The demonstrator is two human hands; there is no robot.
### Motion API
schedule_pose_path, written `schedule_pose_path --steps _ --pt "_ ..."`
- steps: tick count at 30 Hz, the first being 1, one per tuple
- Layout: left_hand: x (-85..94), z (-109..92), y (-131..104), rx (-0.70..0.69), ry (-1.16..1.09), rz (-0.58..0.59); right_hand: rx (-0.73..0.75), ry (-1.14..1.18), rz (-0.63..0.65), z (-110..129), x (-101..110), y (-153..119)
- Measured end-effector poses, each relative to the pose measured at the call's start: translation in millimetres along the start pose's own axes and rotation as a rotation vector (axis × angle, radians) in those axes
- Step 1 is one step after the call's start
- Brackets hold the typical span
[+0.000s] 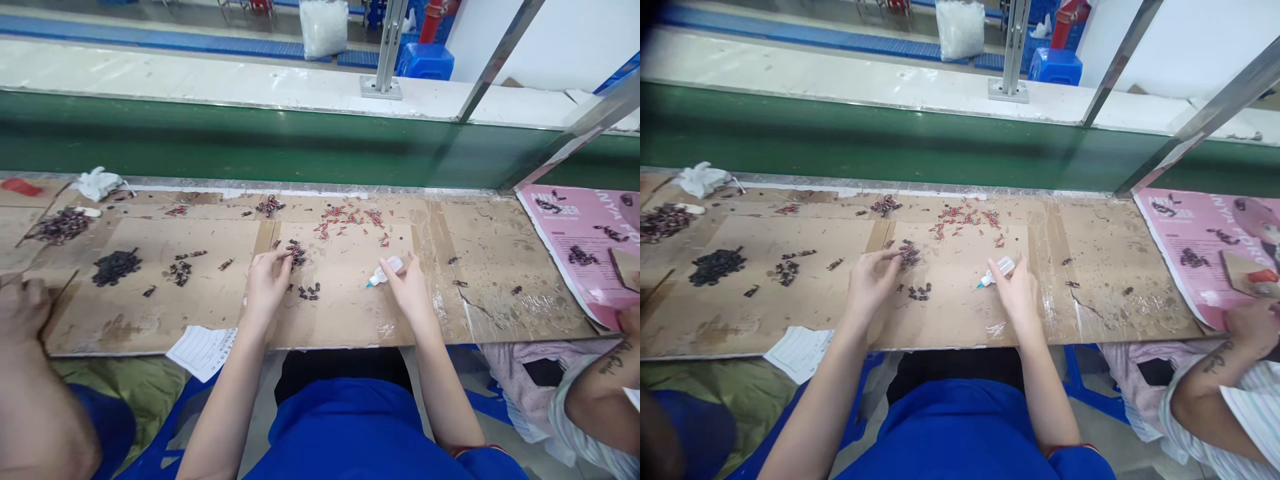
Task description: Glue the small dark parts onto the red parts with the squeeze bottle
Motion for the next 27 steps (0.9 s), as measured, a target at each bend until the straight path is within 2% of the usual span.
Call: schedule_pose_path --steps 2,4,5,7,9,14,18,22,27 --pt "1.8 -4.8 -3.4 0.040 -0.176 0.046 0.071 -0.016 -0.113 15.8 -5.9 -4.9" --pt "4.8 -15.6 -13.5 0.062 -0.355 0.108 0.184 0.069 -0.129 31.6 -13.2 -14.7" --pt "6.7 -22.7 -19.9 0.064 -0.421 0.134 0.241 0.151 -0.071 39.0 -17.7 -20.9" --pt "11.2 -38.0 -33.2 0.059 -0.508 0.171 0.333 0.363 0.137 52.2 -27.1 -33.5" --pt "15.8 -52.1 -44.7 0.040 -0.554 0.194 0.363 0.554 0.297 61.7 -34.1 -43.6" --pt "23.9 -71.4 -60.6 -0.021 -0.579 0.228 0.361 0.766 0.401 68.3 -32.7 -51.6" --pt "26.3 -74.6 -66.3 -0.032 -0.537 0.214 0.400 0.756 0.418 66.8 -24.2 -53.5" --pt "26.4 -77.1 -71.7 -0.046 -0.519 0.214 0.421 0.730 0.352 67.1 -22.4 -58.9" --pt "24.4 -79.8 -76.9 -0.055 -0.490 0.163 0.355 0.773 0.298 64.6 -26.7 -64.0"
Point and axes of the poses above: each hand's wrist, its own y-axis towards the middle knuckle, its own x-axis out of the back of the hand, z = x × y, the point moved 1 cm from there along y, towards the middle knuckle, and after that the axes turned 13 degrees about y, right-handed, at the moved point
